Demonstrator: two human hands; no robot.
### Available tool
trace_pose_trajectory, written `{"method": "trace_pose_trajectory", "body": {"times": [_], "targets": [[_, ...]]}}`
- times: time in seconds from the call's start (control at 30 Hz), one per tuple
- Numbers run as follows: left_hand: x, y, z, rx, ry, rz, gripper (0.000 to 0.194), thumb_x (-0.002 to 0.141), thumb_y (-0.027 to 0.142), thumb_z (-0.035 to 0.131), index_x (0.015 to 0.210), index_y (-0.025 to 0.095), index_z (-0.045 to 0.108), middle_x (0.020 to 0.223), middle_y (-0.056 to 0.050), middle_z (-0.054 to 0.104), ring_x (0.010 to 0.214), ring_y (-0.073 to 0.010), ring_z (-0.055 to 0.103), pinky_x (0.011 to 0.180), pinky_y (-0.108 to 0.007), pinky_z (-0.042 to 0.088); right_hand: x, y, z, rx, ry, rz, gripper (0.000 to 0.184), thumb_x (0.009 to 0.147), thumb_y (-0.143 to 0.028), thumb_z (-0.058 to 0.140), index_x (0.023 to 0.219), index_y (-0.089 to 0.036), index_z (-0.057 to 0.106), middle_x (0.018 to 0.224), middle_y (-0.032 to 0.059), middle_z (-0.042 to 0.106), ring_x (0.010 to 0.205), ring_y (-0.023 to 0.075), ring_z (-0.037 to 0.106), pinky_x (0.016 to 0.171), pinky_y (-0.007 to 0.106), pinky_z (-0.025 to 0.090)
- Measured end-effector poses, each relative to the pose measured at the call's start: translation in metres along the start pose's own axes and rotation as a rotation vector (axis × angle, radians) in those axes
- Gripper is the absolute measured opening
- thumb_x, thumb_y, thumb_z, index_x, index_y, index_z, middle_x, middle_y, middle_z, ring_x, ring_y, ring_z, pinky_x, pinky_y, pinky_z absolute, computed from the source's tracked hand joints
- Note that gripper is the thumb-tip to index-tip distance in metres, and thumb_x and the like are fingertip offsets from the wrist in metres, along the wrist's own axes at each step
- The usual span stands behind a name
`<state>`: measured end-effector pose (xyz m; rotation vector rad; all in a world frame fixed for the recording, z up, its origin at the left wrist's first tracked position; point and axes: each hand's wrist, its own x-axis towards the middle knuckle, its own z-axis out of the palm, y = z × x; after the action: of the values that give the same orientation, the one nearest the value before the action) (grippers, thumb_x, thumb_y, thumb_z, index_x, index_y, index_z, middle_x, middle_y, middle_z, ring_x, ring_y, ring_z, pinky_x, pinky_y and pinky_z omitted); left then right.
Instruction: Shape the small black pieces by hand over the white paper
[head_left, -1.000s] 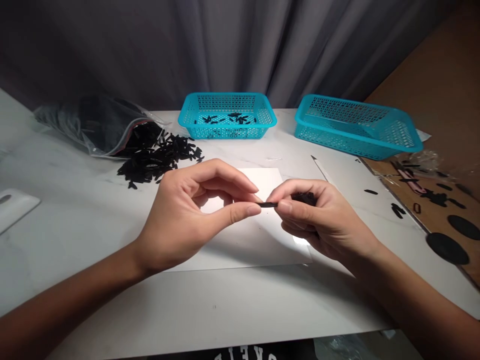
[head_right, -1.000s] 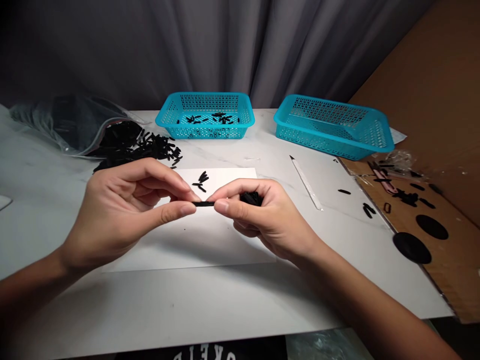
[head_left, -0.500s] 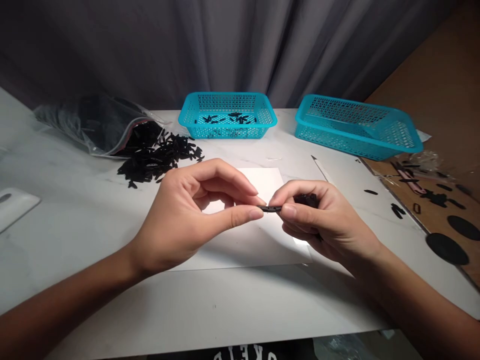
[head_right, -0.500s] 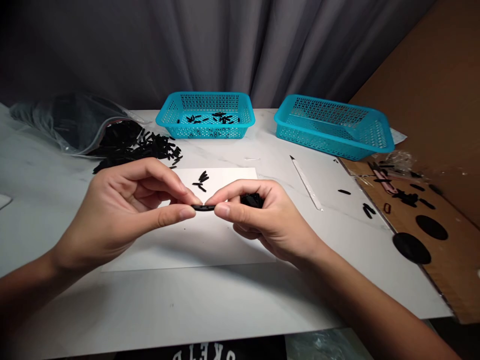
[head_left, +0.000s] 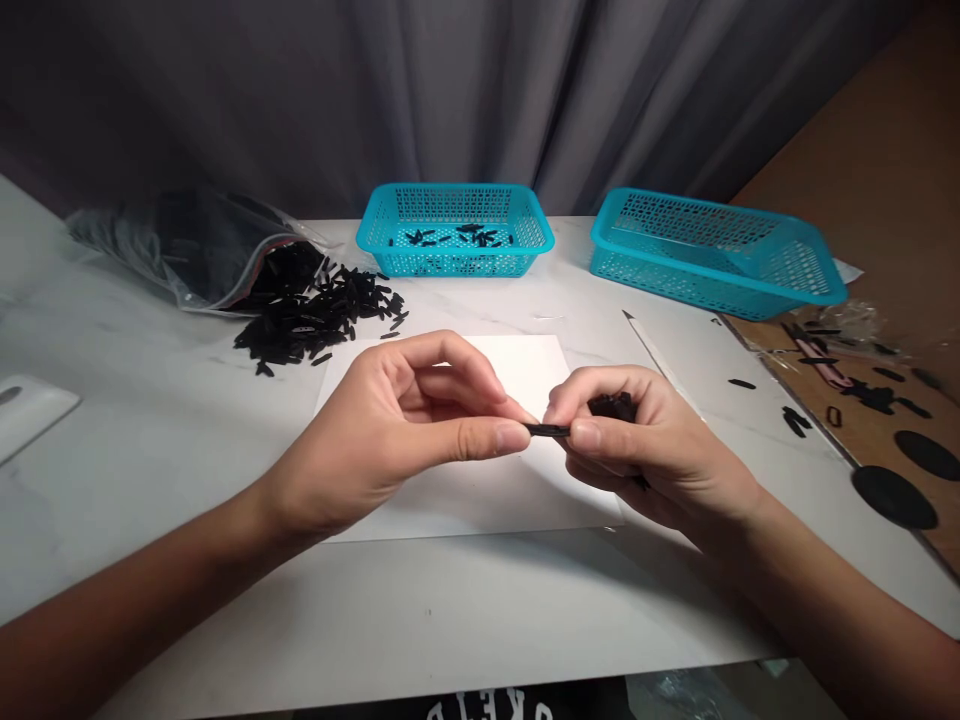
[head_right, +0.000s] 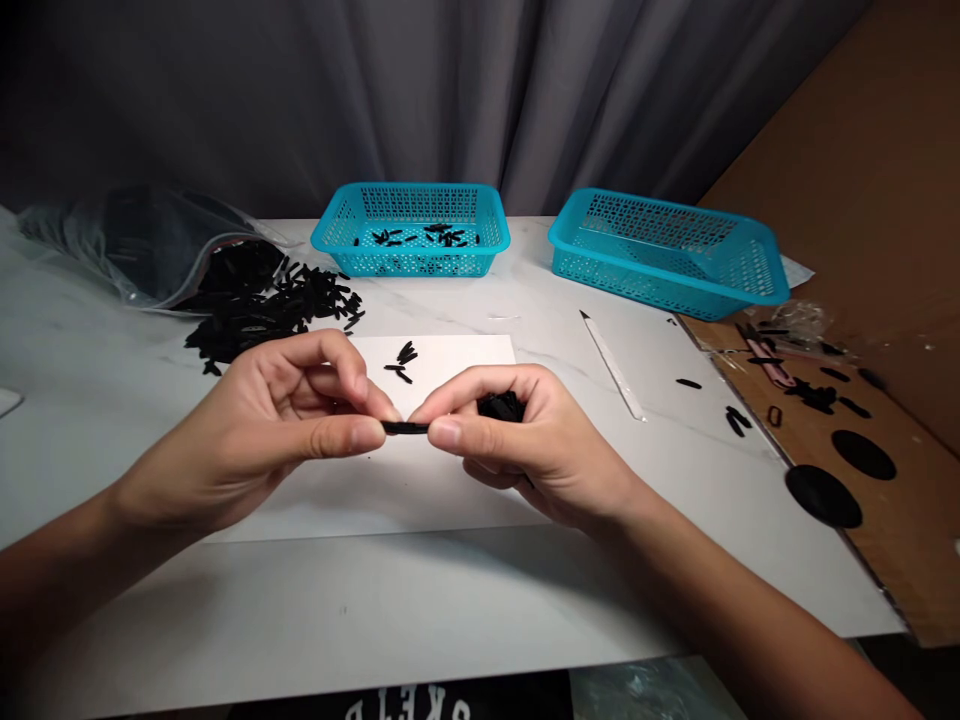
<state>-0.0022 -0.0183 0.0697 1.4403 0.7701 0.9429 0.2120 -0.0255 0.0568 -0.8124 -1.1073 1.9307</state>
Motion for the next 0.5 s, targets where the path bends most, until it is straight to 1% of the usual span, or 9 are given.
{"method": "trace_pose_trajectory", "body": {"times": [0.07,0.23,0.37,0.5], "targets": [[-0.0001,0.0019,0.0009,-0.078,0.007,-0.060,0.021,0.076,0.004,0.077,0.077,0.019,0.062,0.078,0.002,0.077,0.074,-0.0146,0.075,0.063,-0.020,0.062,0.0000,0.0001,0.0001,0.009,-0.006,0.002,0.006,0.078,-0.025,0.080,0.077,-0.020,0.079,0.047,-0.0073,0.034,0.041,0.0033,0.026,0.038,0.018,0.016],[-0.0011,0.0084,0.0026,-0.309,0.003,-0.292,0.024,0.075,0.008,0.080,0.073,0.017,0.059,0.076,0.004,0.076,0.070,-0.0048,0.069,0.064,-0.010,0.052,0.0002,-0.0003,0.0018,0.032,-0.018,0.009,0.007,0.078,-0.025,0.081,0.076,-0.019,0.078,0.048,-0.0075,0.035,0.041,0.0024,0.026,0.038,0.016,0.018],[-0.0013,0.0095,0.0034,-0.397,-0.008,-0.342,0.025,0.076,0.007,0.080,0.073,0.017,0.057,0.074,0.006,0.076,0.068,-0.0016,0.066,0.062,-0.006,0.047,-0.0001,-0.0002,0.0018,0.034,-0.014,0.011,0.005,0.078,-0.024,0.081,0.076,-0.020,0.079,0.048,-0.0075,0.035,0.042,0.0023,0.027,0.039,0.016,0.019],[-0.0003,0.0082,0.0043,-0.428,-0.010,-0.362,0.026,0.076,0.006,0.079,0.073,0.017,0.057,0.075,0.005,0.076,0.068,-0.0017,0.065,0.062,-0.007,0.046,-0.0004,0.0004,0.0007,0.023,-0.012,0.000,0.004,0.077,-0.024,0.082,0.077,-0.021,0.079,0.048,-0.0072,0.036,0.042,0.0022,0.026,0.039,0.016,0.019]]}}
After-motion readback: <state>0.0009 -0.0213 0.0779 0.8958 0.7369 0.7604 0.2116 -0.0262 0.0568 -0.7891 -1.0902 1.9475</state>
